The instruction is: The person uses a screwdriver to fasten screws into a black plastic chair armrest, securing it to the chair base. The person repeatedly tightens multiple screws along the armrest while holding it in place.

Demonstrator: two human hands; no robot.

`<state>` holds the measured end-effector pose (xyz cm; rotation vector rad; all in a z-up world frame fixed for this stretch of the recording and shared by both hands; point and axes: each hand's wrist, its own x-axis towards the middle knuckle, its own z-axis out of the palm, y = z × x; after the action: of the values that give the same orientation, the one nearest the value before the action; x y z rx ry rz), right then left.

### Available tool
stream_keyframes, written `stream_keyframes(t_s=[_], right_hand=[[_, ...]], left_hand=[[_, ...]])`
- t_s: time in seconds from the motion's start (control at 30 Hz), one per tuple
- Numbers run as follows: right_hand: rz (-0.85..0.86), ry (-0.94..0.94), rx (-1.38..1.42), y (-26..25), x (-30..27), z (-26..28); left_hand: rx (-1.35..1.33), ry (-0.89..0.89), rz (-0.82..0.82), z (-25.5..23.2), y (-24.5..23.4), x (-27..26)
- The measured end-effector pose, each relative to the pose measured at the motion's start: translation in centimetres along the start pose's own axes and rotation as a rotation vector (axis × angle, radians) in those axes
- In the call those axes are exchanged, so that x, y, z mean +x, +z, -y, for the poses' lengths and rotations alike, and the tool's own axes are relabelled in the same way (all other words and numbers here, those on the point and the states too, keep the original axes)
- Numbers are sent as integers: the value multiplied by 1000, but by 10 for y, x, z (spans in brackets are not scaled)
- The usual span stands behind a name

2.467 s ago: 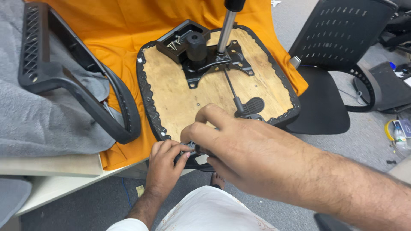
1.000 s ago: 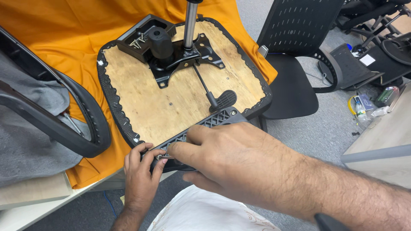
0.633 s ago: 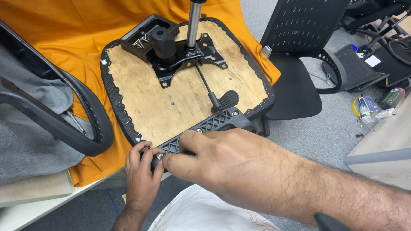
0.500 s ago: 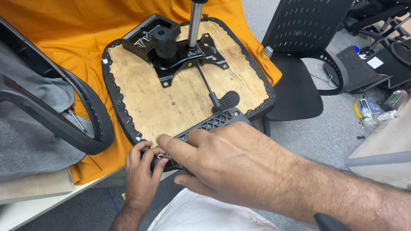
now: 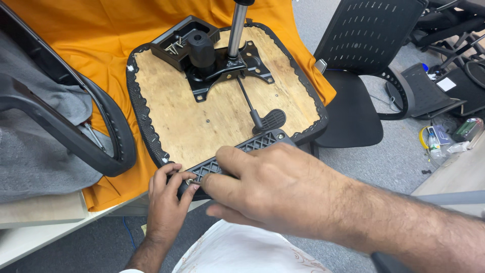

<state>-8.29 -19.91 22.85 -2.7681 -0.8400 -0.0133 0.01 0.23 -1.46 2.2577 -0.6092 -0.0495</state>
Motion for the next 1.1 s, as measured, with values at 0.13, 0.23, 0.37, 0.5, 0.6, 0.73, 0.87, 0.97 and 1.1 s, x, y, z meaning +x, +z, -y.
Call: stream_keyframes(t_s=[0.13, 0.23, 0.37, 0.5, 0.6, 0.73, 0.87, 0.97, 1.1], right_hand=[[-70, 43, -24, -3, 5, 2], [-198, 23, 6, -8, -6, 6], [-221, 190, -18, -5, -27, -12], [-292, 344, 2, -8, -39, -38], [-317, 597, 145, -3, -48, -48], [-469, 853, 679, 17, -52, -55], [-644, 847, 884, 26, -62, -66], [-656, 822, 891, 23, -63, -72], [-557, 814, 672, 19, -56, -66]], left_hand=[[-6, 15, -24, -6, -3, 0], [-54, -4, -38, -10, -5, -1], [132, 41, -100, -16, -13, 1], [159, 16, -66, -17, -18, 3], [126, 50, -62, -18, -19, 4], [86, 107, -141, -18, -19, 1], [32, 15, -92, -15, -17, 5], [-33, -7, -23, -10, -16, 6], [-104, -32, -4, -1, -8, 5]])
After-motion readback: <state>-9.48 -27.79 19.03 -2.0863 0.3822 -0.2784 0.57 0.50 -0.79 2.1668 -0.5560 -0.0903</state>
